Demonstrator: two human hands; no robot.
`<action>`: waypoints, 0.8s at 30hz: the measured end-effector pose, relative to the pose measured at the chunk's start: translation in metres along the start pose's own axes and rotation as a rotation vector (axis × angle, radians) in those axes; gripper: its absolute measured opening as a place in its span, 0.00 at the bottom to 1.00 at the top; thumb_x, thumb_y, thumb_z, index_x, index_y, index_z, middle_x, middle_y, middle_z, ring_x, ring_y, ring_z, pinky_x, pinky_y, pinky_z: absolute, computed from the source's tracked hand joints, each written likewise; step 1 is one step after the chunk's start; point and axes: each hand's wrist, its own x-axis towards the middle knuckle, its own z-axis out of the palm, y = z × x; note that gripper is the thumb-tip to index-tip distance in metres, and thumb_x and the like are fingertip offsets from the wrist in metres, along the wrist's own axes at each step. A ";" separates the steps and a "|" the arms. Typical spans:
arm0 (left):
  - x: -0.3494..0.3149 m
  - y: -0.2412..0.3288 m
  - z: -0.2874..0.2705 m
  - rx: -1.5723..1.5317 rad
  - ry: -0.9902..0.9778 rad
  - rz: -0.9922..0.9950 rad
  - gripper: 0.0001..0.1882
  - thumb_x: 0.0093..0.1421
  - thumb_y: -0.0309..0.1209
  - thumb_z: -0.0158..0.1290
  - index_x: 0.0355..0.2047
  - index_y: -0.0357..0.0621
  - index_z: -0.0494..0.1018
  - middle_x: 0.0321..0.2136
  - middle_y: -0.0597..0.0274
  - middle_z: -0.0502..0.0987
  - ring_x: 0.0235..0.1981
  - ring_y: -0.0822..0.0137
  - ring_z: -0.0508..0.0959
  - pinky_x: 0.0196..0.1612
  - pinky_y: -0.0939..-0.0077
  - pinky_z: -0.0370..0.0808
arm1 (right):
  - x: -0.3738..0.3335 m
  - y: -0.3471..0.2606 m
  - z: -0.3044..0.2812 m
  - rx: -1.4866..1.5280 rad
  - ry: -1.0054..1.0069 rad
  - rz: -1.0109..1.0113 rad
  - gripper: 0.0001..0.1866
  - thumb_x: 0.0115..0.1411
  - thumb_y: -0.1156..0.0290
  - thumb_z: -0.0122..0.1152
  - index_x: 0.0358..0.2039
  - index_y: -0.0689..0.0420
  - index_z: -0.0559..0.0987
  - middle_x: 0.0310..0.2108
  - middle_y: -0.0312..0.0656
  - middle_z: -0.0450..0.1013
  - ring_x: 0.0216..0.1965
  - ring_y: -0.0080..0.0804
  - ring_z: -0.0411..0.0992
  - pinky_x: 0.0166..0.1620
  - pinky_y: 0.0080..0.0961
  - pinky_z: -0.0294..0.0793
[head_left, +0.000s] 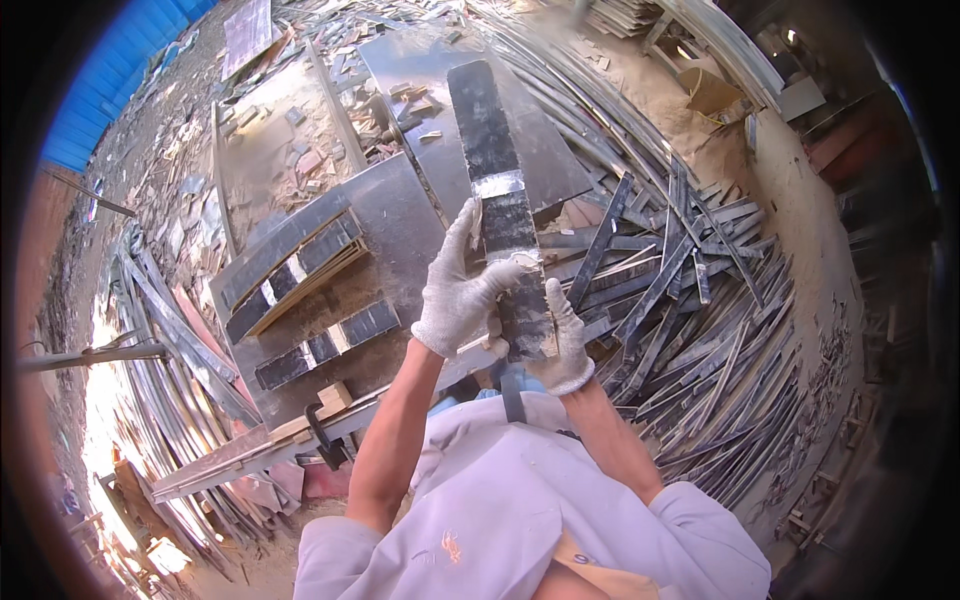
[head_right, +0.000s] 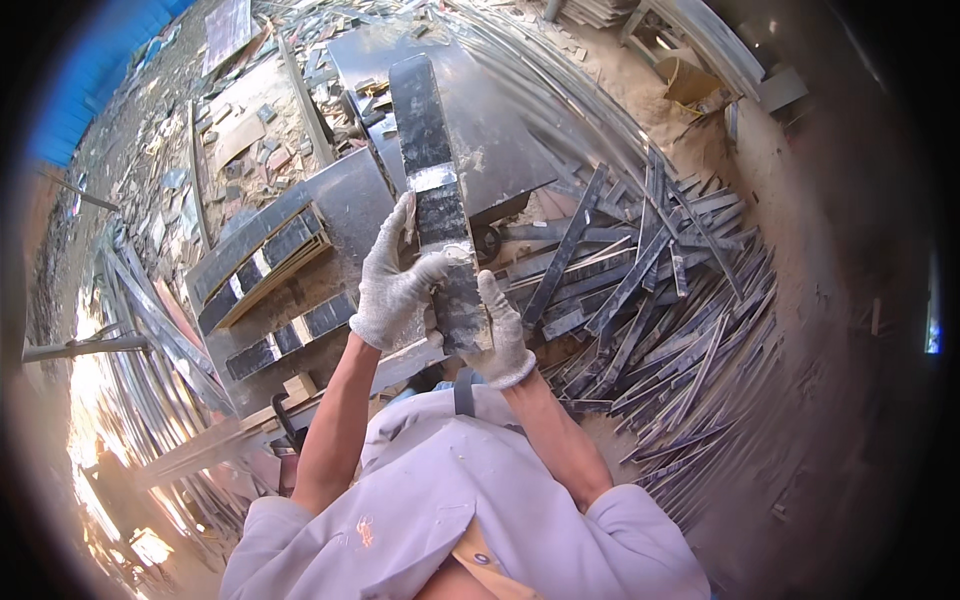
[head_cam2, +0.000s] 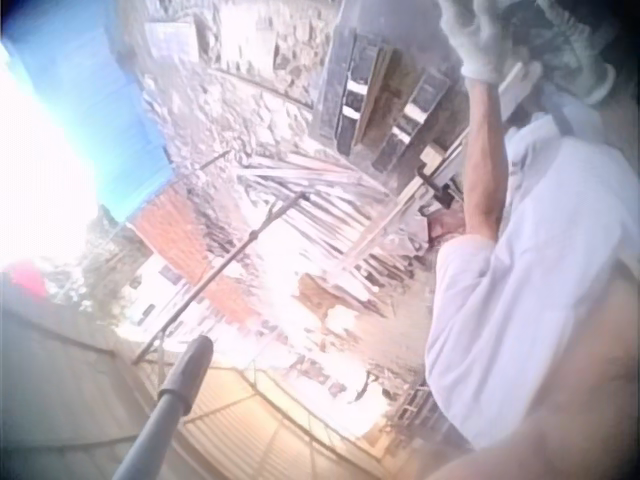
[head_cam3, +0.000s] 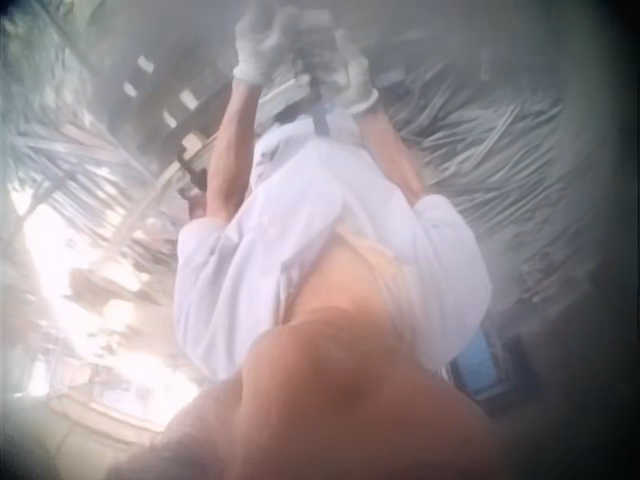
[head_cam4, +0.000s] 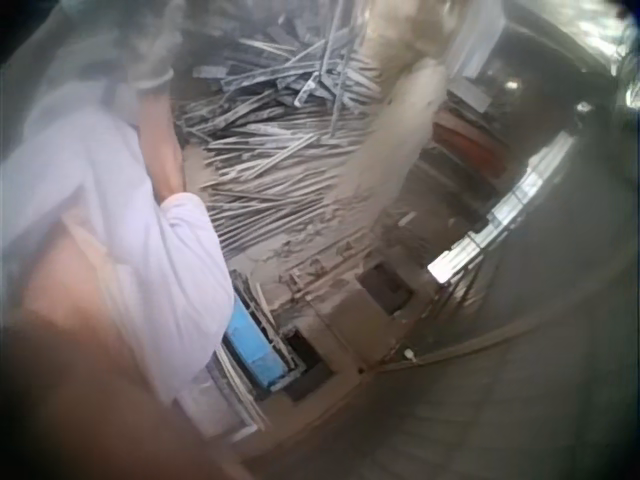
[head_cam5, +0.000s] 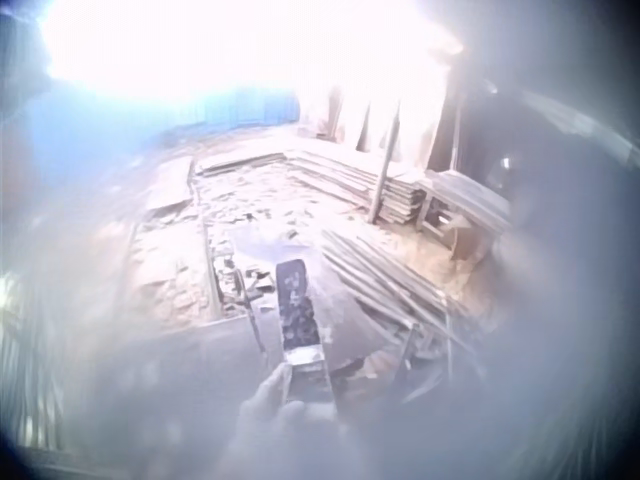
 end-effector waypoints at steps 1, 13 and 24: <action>-0.002 -0.002 -0.001 0.074 0.012 0.024 0.45 0.61 0.22 0.66 0.75 0.36 0.56 0.61 0.49 0.77 0.54 0.67 0.80 0.57 0.70 0.80 | 0.001 0.002 -0.001 -0.023 -0.024 -0.003 0.32 0.75 0.41 0.48 0.60 0.59 0.74 0.40 0.49 0.81 0.35 0.38 0.81 0.38 0.34 0.84; 0.015 -0.024 0.018 0.005 0.249 0.079 0.23 0.70 0.24 0.58 0.65 0.35 0.73 0.52 0.56 0.83 0.49 0.74 0.80 0.55 0.78 0.76 | 0.003 0.008 -0.006 -0.038 0.006 -0.051 0.29 0.76 0.44 0.48 0.63 0.56 0.73 0.46 0.44 0.80 0.38 0.37 0.82 0.36 0.36 0.85; 0.010 0.013 0.022 0.341 0.109 -0.085 0.41 0.54 0.37 0.72 0.65 0.36 0.69 0.47 0.46 0.85 0.48 0.62 0.84 0.56 0.66 0.78 | -0.002 0.009 0.024 -0.009 0.301 -0.140 0.29 0.77 0.45 0.47 0.65 0.55 0.72 0.52 0.43 0.79 0.46 0.37 0.82 0.46 0.39 0.86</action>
